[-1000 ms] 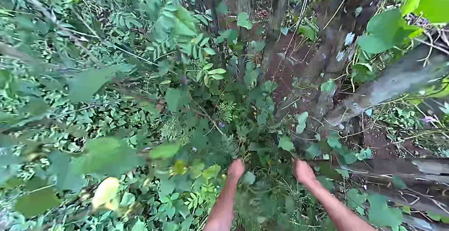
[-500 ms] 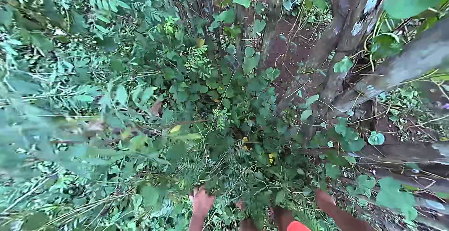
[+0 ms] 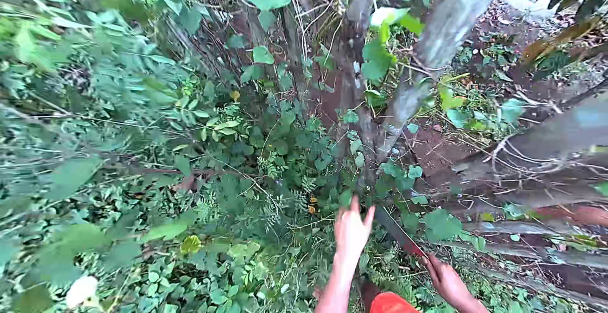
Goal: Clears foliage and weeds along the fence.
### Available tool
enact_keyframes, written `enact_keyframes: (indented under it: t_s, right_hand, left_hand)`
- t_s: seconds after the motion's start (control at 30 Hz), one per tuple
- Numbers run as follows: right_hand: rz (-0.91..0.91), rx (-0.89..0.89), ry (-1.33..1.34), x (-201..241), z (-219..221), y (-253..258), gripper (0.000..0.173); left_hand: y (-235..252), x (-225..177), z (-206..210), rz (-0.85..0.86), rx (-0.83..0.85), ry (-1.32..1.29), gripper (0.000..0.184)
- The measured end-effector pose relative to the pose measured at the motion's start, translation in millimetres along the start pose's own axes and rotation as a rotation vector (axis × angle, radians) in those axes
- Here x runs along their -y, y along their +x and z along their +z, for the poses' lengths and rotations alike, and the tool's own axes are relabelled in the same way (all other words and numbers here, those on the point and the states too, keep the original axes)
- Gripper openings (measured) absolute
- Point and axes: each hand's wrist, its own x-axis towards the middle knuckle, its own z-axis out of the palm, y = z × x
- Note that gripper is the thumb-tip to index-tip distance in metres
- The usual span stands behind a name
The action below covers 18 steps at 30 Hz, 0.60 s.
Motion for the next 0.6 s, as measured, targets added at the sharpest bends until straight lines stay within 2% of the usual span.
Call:
enact_keyframes:
  t_s: [0.03, 0.07, 0.13, 0.17, 0.2, 0.23, 0.3, 0.33, 0.4, 0.5, 0.6]
  right_hand:
    - [-0.038, -0.083, 0.039, -6, -2, -13, 0.044]
    - [-0.078, -0.169, 0.078, -10, -4, -26, 0.043]
    - [-0.14, -0.319, 0.137, -15, -7, -50, 0.041]
    - [-0.157, -0.371, 0.164, -15, -9, -60, 0.041]
    - [-0.173, -0.418, 0.188, -14, -11, -68, 0.04]
    - [-0.196, -0.466, 0.209, -13, -14, -72, 0.04]
    - [-0.287, -0.603, 0.224, -12, -23, -70, 0.039]
    - [-0.352, -0.683, 0.228, -7, -34, -67, 0.04]
    - [-0.506, -0.846, 0.266, 13, -68, -63, 0.045]
    - [-0.66, -0.993, 0.356, 59, -123, -67, 0.05]
    - [-0.734, -1.062, 0.332, 88, -149, -47, 0.048]
  left_hand:
    - [18, -28, 1, 0.116, -0.075, -0.14, 0.065]
    - [37, -48, 8, 0.206, -0.084, -0.243, 0.072]
    - [72, -70, 32, 0.281, -0.006, -0.322, 0.1]
    - [85, -76, 45, 0.28, 0.056, -0.355, 0.108]
    - [93, -79, 58, 0.267, 0.126, -0.412, 0.106]
    - [99, -80, 73, 0.247, 0.183, -0.494, 0.092]
    - [100, -73, 98, 0.191, 0.209, -0.641, 0.045]
    - [96, -68, 106, 0.155, 0.19, -0.71, 0.039]
    - [81, -55, 106, 0.072, 0.164, -0.901, 0.042]
    - [57, -31, 88, -0.05, 0.102, -1.153, 0.044]
    - [42, -12, 71, -0.096, 0.079, -1.095, 0.041]
